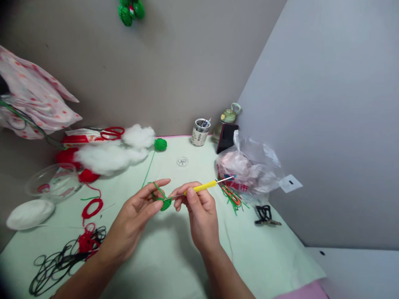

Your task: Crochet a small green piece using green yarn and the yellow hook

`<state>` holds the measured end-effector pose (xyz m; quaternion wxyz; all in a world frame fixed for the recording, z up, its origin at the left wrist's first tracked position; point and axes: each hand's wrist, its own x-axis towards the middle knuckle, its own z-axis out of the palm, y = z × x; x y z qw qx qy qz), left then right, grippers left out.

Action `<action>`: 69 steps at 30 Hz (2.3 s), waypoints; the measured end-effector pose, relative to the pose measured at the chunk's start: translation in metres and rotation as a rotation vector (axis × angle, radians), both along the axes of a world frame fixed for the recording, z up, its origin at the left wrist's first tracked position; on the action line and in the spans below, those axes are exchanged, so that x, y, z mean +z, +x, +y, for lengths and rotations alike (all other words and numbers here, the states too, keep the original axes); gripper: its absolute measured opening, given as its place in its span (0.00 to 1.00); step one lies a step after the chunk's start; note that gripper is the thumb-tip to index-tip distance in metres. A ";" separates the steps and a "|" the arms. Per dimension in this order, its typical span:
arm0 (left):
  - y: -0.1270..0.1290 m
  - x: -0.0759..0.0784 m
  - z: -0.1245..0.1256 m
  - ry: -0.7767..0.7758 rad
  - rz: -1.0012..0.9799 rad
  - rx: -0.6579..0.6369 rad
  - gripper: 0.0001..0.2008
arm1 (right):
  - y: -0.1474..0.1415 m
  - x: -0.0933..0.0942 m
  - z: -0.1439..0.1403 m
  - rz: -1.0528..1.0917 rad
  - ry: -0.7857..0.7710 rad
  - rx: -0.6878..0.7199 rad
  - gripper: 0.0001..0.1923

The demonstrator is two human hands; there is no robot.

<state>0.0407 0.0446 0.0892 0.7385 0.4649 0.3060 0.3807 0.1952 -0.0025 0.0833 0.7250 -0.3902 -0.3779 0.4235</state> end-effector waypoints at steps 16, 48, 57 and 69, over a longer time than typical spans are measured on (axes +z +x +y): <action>0.007 0.007 -0.007 -0.316 -0.166 -0.055 0.27 | -0.007 -0.008 -0.016 -1.103 0.406 -0.500 0.16; 0.005 0.005 -0.003 -0.101 -0.025 -0.001 0.16 | 0.002 -0.006 -0.002 -0.188 -0.019 -0.119 0.11; 0.003 -0.002 -0.003 0.096 0.130 0.105 0.16 | -0.004 0.004 -0.014 -0.818 0.228 -0.251 0.13; 0.006 0.007 0.001 -0.398 -0.193 -0.092 0.21 | -0.003 -0.004 -0.014 -0.628 0.202 -0.343 0.14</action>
